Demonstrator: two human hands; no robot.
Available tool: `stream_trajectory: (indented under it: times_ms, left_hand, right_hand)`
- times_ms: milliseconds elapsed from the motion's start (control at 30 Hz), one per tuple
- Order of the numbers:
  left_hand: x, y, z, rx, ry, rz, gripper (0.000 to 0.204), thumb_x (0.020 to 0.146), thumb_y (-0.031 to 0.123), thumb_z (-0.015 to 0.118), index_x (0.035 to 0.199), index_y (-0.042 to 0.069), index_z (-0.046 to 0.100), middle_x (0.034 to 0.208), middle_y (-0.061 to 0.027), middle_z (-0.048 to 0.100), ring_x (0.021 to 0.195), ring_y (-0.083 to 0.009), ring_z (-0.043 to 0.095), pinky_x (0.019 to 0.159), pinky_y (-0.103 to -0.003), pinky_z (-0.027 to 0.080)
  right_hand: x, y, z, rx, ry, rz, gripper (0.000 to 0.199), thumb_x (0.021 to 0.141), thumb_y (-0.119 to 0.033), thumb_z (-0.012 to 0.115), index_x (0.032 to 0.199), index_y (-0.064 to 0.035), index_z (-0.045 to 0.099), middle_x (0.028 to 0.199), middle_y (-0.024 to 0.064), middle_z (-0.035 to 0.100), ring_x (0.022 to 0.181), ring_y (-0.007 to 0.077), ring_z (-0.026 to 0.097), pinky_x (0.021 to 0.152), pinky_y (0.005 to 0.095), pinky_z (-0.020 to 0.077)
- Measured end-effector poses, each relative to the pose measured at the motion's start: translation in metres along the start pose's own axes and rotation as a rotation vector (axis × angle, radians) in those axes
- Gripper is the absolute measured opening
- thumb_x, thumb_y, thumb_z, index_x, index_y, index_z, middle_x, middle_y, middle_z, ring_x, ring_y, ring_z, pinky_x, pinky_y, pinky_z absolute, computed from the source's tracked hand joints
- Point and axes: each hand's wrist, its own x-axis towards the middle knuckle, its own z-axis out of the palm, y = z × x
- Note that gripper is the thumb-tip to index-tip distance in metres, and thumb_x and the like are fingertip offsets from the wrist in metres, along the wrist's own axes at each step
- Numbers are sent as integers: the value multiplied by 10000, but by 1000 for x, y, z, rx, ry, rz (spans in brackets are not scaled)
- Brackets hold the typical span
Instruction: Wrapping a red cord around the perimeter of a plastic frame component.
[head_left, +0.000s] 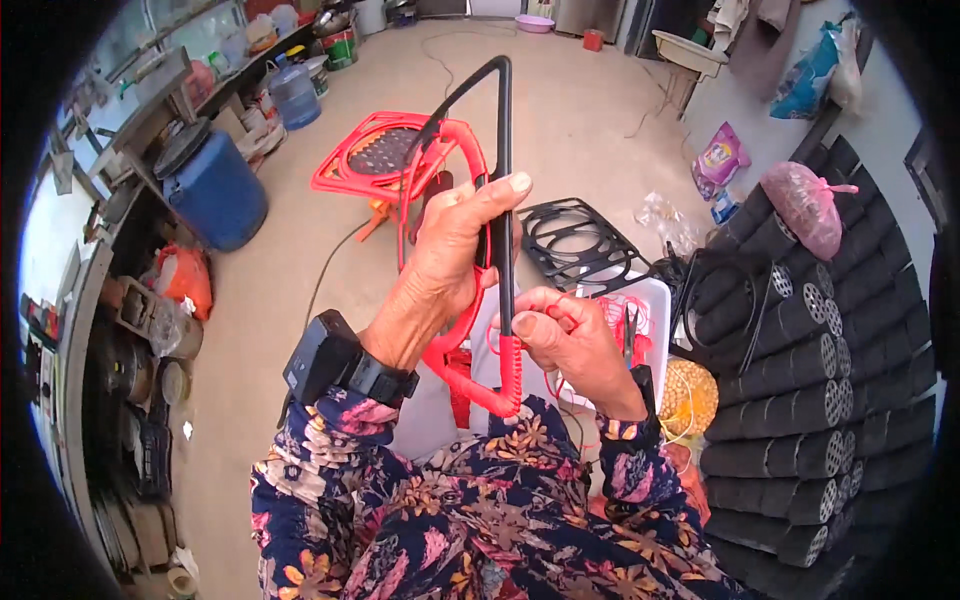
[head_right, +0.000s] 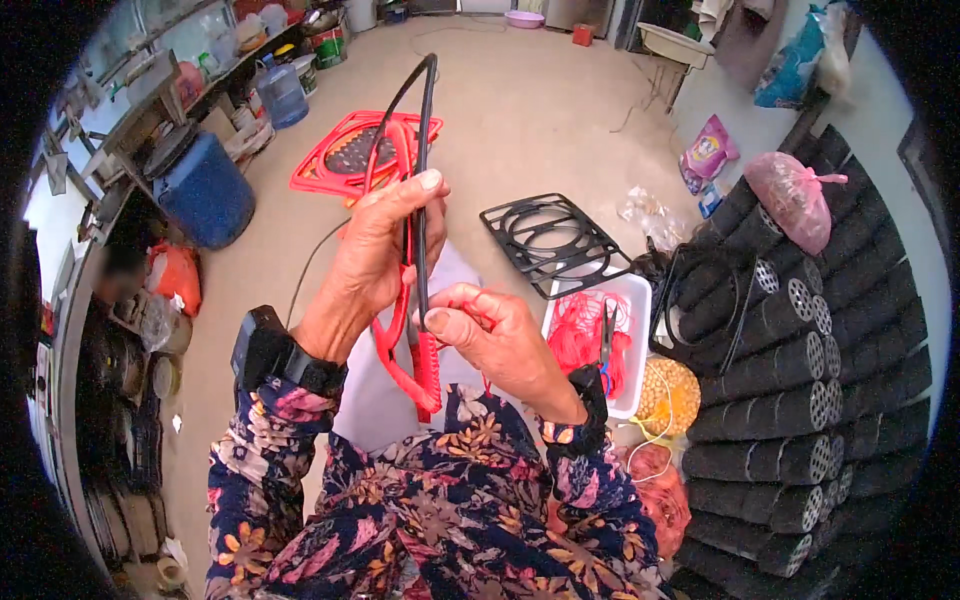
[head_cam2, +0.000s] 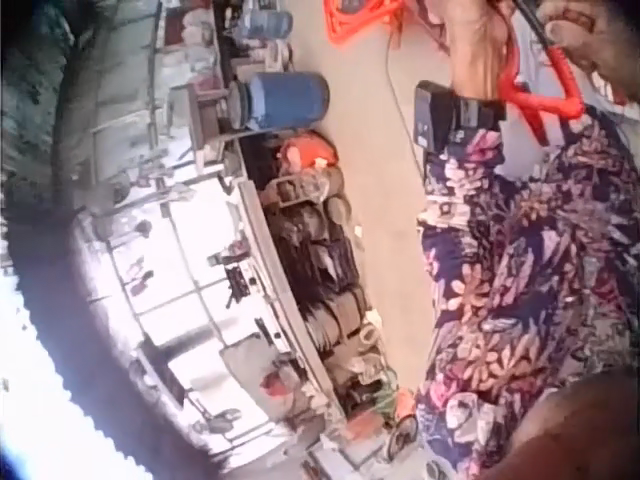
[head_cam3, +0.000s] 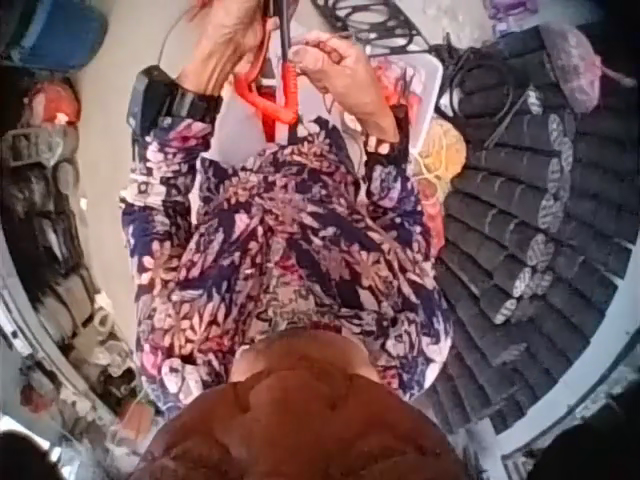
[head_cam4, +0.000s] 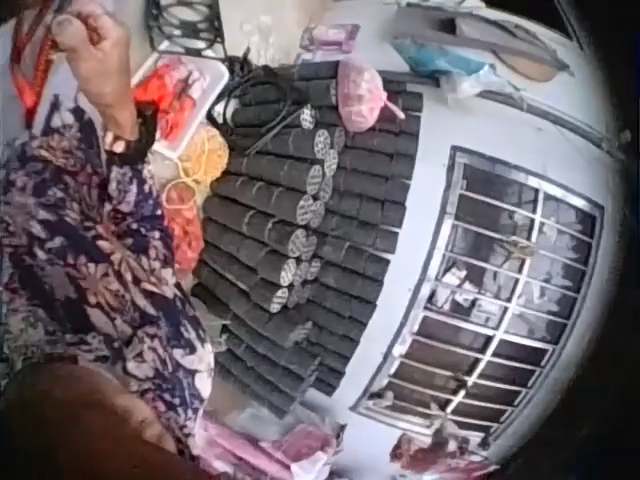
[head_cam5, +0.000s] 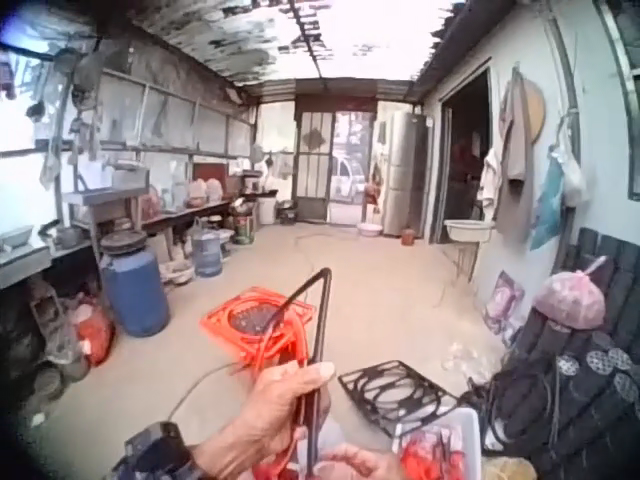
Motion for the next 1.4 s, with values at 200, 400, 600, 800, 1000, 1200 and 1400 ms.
stream_trajectory:
  times_ms: [200, 400, 600, 800, 1000, 1200, 1400]
  left_hand:
    - [5, 1, 11, -1, -39, 91, 288, 912, 308, 579, 875, 26, 537, 484, -30, 446, 338, -111, 355, 335, -244, 274]
    - [4, -20, 2, -228, -161, 37, 300, 951, 316, 504, 958, 17, 503, 506, -28, 408, 359, -124, 351, 327, -240, 286]
    - [-6, -55, -26, -355, -154, -3, 294, 949, 319, 499, 962, 27, 523, 511, -34, 409, 387, -142, 375, 330, -247, 311]
    - [-12, -82, -62, -429, -52, -50, 346, 942, 380, 492, 933, 39, 553, 505, -33, 404, 383, -150, 368, 358, -259, 318]
    - [-17, -98, -88, -462, -8, -106, 360, 947, 393, 479, 919, 46, 572, 496, -35, 386, 378, -164, 361, 372, -271, 310]
    - [-21, -105, -97, -460, 5, -143, 394, 952, 417, 468, 947, 38, 573, 513, -46, 410, 399, -164, 379, 387, -273, 324]
    - [-41, -92, -75, -261, 236, -193, 438, 961, 433, 461, 1077, 17, 537, 690, -66, 563, 569, -162, 519, 496, -273, 410]
  right_hand:
    - [-11, -3, -2, 39, 72, -68, 307, 949, -301, 577, 1030, -10, 635, 593, -103, 380, 504, 8, 299, 465, 195, 222]
    - [-19, 16, -9, 83, 15, -15, 306, 944, -279, 584, 1067, -1, 616, 628, -79, 443, 536, 9, 363, 484, 187, 277]
    - [-21, 26, -8, -139, -51, 30, 300, 923, -238, 617, 1088, 12, 605, 803, -35, 590, 731, 14, 521, 649, 188, 432]
    - [-5, 62, -3, -82, -80, 100, 216, 903, -161, 630, 1045, 1, 633, 808, -27, 617, 737, 26, 546, 656, 188, 442]
    - [6, 70, 8, -111, -110, 203, 208, 899, -177, 641, 1017, -5, 641, 764, -44, 591, 689, 14, 510, 605, 176, 409]
    - [10, 81, 10, -75, -99, 210, 193, 894, -173, 649, 992, -7, 642, 706, -73, 522, 626, 5, 434, 547, 177, 353]
    - [9, 66, 0, -169, -41, 154, 170, 887, -163, 652, 981, -21, 651, 652, -87, 471, 588, 8, 388, 515, 190, 313]
